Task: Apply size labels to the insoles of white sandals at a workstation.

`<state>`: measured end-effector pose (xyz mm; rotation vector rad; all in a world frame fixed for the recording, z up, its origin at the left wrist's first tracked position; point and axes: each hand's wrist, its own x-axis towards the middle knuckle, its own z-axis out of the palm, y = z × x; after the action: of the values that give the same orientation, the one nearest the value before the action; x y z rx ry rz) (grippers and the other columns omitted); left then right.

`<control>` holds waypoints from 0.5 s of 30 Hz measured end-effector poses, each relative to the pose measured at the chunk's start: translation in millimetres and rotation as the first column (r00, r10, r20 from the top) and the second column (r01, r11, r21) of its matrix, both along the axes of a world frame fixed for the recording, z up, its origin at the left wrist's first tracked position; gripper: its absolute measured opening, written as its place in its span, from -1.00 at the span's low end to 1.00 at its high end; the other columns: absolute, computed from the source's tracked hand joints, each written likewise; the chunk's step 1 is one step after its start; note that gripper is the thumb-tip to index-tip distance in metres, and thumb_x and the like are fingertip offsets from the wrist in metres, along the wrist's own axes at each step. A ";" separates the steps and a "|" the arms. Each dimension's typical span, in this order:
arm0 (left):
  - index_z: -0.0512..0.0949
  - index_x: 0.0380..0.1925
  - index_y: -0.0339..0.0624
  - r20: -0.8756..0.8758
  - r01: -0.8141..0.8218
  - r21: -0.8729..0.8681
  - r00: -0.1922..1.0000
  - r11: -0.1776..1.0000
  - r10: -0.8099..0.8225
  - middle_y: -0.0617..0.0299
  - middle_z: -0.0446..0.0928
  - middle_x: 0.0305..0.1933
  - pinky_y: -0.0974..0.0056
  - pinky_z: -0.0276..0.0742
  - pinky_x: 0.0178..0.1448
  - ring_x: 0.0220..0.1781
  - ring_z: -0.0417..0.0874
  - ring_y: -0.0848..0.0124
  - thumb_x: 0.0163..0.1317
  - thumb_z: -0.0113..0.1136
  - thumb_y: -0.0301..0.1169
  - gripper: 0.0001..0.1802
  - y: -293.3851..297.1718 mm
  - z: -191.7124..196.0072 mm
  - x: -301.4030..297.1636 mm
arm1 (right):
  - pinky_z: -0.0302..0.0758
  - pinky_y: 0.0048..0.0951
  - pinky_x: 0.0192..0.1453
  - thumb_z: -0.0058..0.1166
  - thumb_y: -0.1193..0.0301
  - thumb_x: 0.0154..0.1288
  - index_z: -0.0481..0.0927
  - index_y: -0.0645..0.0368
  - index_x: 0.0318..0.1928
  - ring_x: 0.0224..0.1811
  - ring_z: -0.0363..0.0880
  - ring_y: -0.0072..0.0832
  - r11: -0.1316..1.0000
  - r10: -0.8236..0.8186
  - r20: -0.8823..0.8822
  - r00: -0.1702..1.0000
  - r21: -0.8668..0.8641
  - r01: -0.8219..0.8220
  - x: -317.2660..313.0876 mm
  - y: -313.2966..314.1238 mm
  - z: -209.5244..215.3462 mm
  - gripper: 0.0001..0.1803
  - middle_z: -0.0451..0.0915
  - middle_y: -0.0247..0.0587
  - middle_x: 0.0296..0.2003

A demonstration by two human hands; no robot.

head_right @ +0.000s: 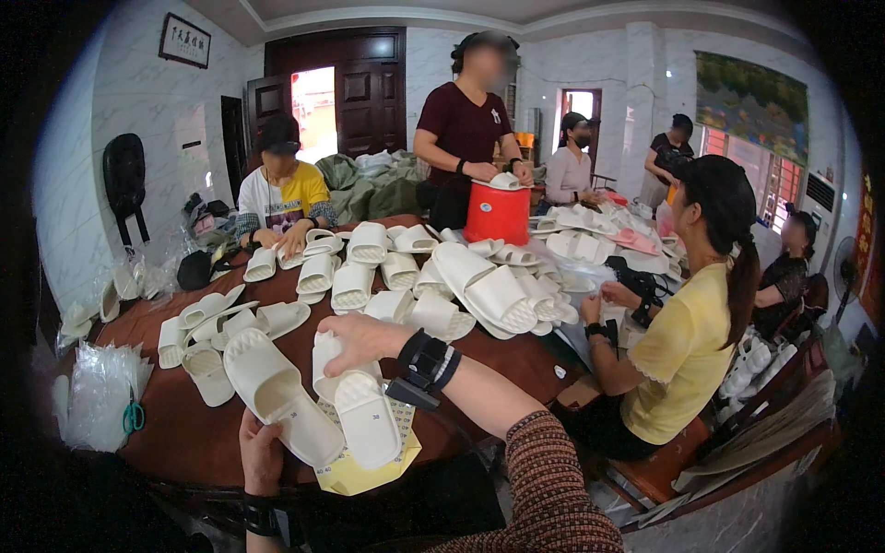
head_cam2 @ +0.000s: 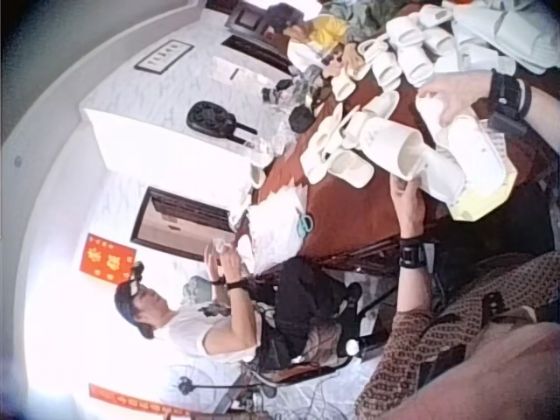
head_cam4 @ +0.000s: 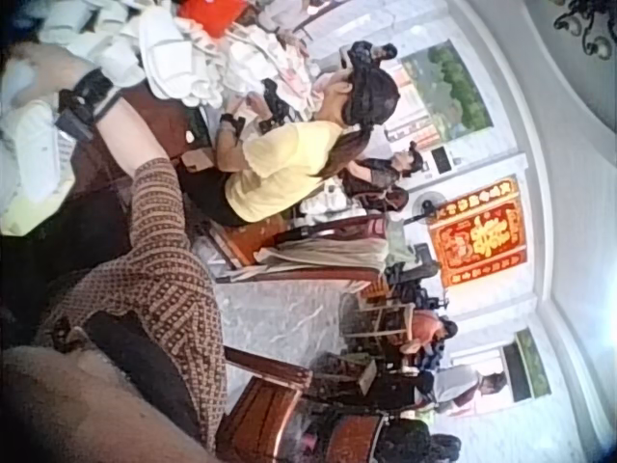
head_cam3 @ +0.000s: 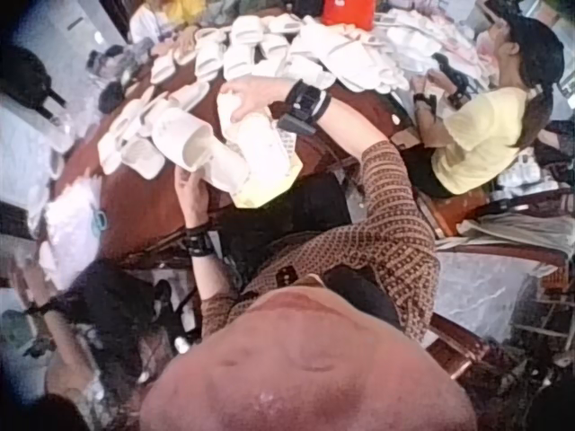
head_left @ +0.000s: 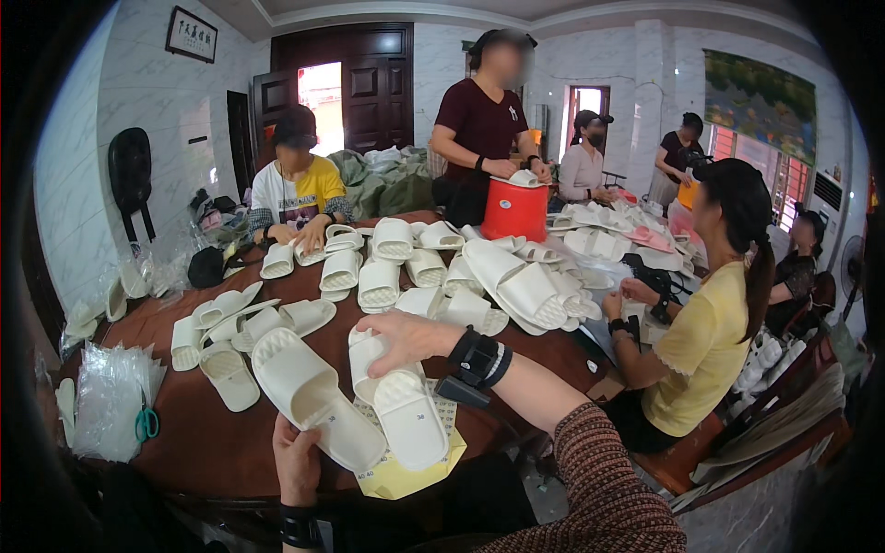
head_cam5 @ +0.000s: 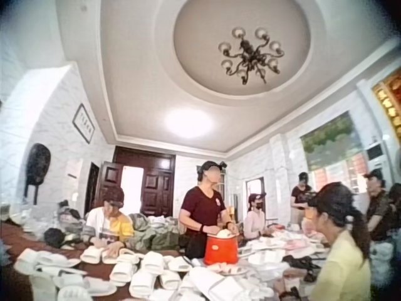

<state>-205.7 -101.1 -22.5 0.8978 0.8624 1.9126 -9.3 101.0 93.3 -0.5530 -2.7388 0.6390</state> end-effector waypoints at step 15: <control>0.35 0.19 -0.38 -0.027 -0.011 0.013 1.000 1.000 0.012 0.05 0.55 0.09 0.18 0.49 0.26 0.10 0.61 0.25 -0.04 -0.03 -0.69 -0.36 -0.5 0.1 0.9 | 0.43 -0.47 -0.24 0.39 0.21 -0.02 0.61 0.28 -0.29 -0.32 0.52 -0.53 0.974 -0.142 -0.229 0.963 -0.207 0.094 61.5 -2.2 36.0 -0.59 0.59 -0.27 -0.41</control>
<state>-204.7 -101.5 -22.3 0.9299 0.8739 1.9219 52.1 98.7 129.3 -0.6315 -2.4111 0.8871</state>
